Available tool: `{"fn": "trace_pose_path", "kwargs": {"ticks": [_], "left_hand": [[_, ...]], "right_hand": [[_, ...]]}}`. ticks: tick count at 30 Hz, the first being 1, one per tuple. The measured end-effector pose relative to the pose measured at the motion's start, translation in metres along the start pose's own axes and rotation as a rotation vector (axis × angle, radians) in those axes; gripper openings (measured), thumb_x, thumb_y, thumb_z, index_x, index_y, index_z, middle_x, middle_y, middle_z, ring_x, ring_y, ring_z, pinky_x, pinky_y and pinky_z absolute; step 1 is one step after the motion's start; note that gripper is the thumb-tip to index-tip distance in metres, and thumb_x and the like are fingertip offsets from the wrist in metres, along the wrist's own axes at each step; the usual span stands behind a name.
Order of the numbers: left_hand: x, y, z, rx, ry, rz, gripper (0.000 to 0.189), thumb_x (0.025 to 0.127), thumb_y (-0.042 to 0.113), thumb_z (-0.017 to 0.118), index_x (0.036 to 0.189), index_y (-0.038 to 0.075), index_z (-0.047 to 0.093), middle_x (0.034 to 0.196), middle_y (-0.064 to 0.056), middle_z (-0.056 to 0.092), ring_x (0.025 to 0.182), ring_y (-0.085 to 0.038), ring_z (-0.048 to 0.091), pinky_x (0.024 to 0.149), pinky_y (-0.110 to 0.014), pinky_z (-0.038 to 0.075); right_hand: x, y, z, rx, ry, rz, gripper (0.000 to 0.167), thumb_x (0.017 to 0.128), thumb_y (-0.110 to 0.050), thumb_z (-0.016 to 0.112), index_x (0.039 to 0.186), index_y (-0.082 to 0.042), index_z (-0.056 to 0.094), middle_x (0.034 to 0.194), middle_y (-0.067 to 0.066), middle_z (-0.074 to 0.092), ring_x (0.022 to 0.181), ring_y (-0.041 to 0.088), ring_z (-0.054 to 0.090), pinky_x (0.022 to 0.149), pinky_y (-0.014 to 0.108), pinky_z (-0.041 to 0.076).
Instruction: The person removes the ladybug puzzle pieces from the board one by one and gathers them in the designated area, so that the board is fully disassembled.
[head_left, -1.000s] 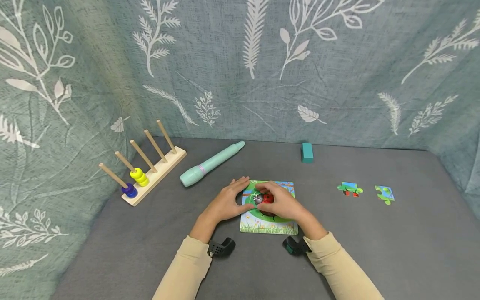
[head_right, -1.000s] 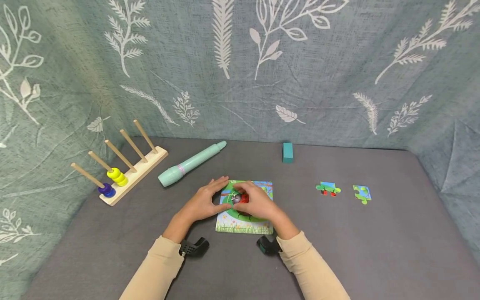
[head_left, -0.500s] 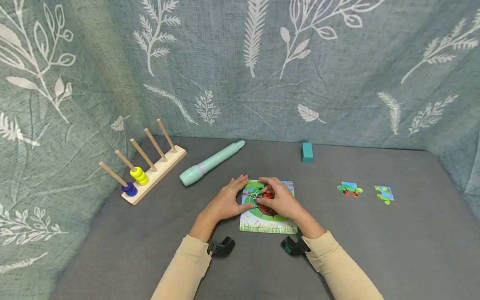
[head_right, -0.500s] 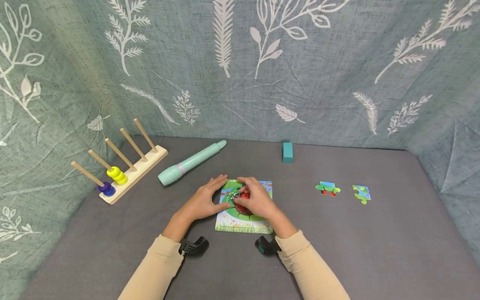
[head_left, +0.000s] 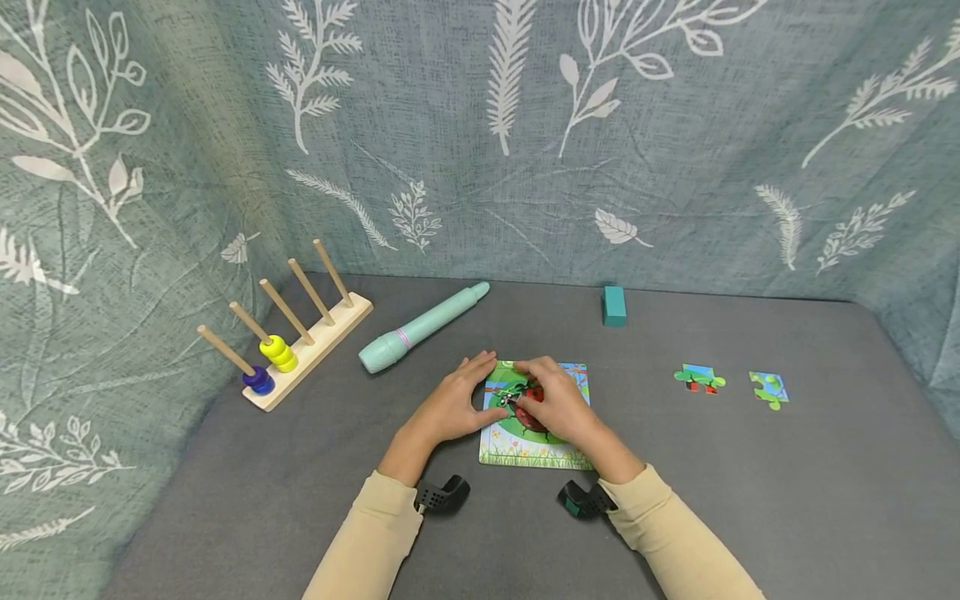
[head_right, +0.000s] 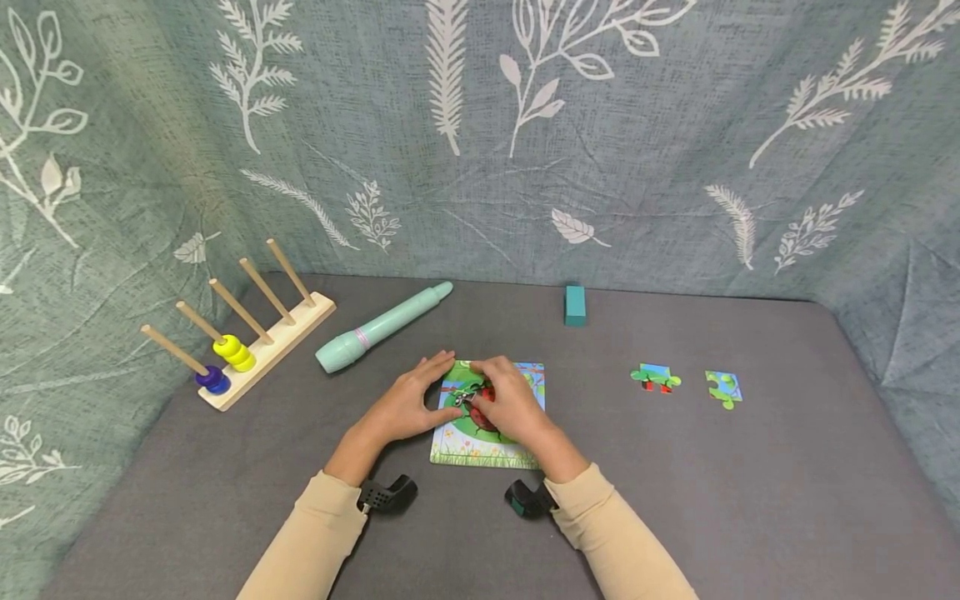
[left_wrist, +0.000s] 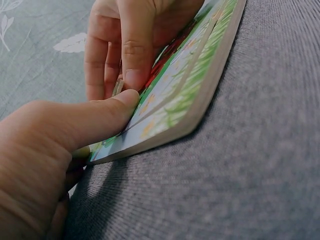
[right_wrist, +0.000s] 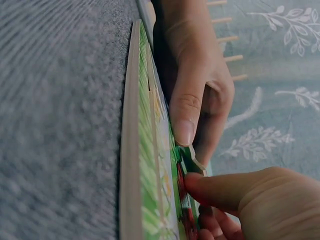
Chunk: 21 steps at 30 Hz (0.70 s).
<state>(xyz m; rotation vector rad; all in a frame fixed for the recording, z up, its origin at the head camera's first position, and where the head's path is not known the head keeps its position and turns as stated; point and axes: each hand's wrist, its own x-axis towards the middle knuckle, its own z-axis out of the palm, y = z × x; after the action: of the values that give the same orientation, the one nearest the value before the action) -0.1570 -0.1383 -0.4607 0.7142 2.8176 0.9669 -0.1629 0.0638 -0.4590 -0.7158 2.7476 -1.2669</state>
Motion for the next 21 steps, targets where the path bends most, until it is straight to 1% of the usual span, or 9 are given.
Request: {"fn": "trace_pose_path", "kwargs": {"ticks": [5, 9, 12, 14, 18, 21], "left_hand": [[0.0018, 0.0004, 0.0004, 0.004, 0.002, -0.006, 0.079, 0.084, 0.035, 0.071, 0.144, -0.002, 0.036, 0.151, -0.019, 0.033, 0.140, -0.037, 0.029, 0.118, -0.049, 0.023], [0.0038, 0.0009, 0.0009, 0.006, 0.002, -0.010, 0.079, 0.084, 0.035, 0.071, 0.144, -0.002, 0.036, 0.151, -0.018, 0.033, 0.140, -0.037, 0.029, 0.119, -0.049, 0.023], [0.0053, 0.0012, 0.0012, 0.001, 0.002, -0.012, 0.078, 0.084, 0.035, 0.071, 0.144, -0.002, 0.037, 0.152, -0.018, 0.032, 0.140, -0.036, 0.029, 0.119, -0.048, 0.022], [0.0061, 0.0015, 0.0012, 0.000, 0.003, -0.011, 0.078, 0.084, 0.035, 0.071, 0.143, -0.002, 0.038, 0.151, -0.018, 0.033, 0.140, -0.036, 0.029, 0.119, -0.048, 0.022], [0.0070, 0.0023, 0.0009, 0.001, 0.003, -0.016, 0.078, 0.084, 0.035, 0.071, 0.143, -0.003, 0.037, 0.151, -0.019, 0.033, 0.140, -0.037, 0.029, 0.119, -0.048, 0.022], [0.0076, 0.0025, 0.0010, 0.003, 0.001, -0.024, 0.078, 0.085, 0.035, 0.071, 0.144, -0.003, 0.037, 0.151, -0.019, 0.033, 0.141, -0.036, 0.028, 0.119, -0.048, 0.021]], "right_hand": [[0.0008, 0.0013, -0.0025, -0.029, -0.046, 0.008, 0.052, 0.082, -0.013, 0.074, 0.130, -0.003, 0.056, 0.124, 0.015, 0.054, 0.098, 0.025, 0.058, 0.077, 0.037, 0.052], [0.0015, 0.0017, -0.0044, -0.038, -0.064, 0.020, 0.054, 0.083, -0.018, 0.074, 0.131, -0.002, 0.054, 0.127, 0.015, 0.053, 0.099, 0.026, 0.058, 0.079, 0.039, 0.051], [0.0021, 0.0015, -0.0053, -0.033, -0.061, 0.036, 0.051, 0.085, -0.017, 0.072, 0.131, -0.001, 0.055, 0.124, 0.016, 0.052, 0.098, 0.026, 0.057, 0.078, 0.037, 0.052], [0.0027, 0.0022, -0.0055, -0.036, -0.066, 0.040, 0.048, 0.086, -0.016, 0.071, 0.129, -0.001, 0.056, 0.121, 0.016, 0.052, 0.093, 0.024, 0.056, 0.074, 0.035, 0.051], [0.0038, 0.0023, -0.0066, -0.042, -0.086, 0.029, 0.045, 0.084, -0.015, 0.072, 0.125, 0.000, 0.058, 0.115, 0.014, 0.050, 0.087, 0.020, 0.051, 0.071, 0.030, 0.047], [0.0044, 0.0018, -0.0078, -0.043, -0.099, 0.025, 0.045, 0.083, -0.015, 0.073, 0.123, 0.000, 0.059, 0.114, 0.013, 0.050, 0.086, 0.019, 0.050, 0.071, 0.029, 0.047]]}}
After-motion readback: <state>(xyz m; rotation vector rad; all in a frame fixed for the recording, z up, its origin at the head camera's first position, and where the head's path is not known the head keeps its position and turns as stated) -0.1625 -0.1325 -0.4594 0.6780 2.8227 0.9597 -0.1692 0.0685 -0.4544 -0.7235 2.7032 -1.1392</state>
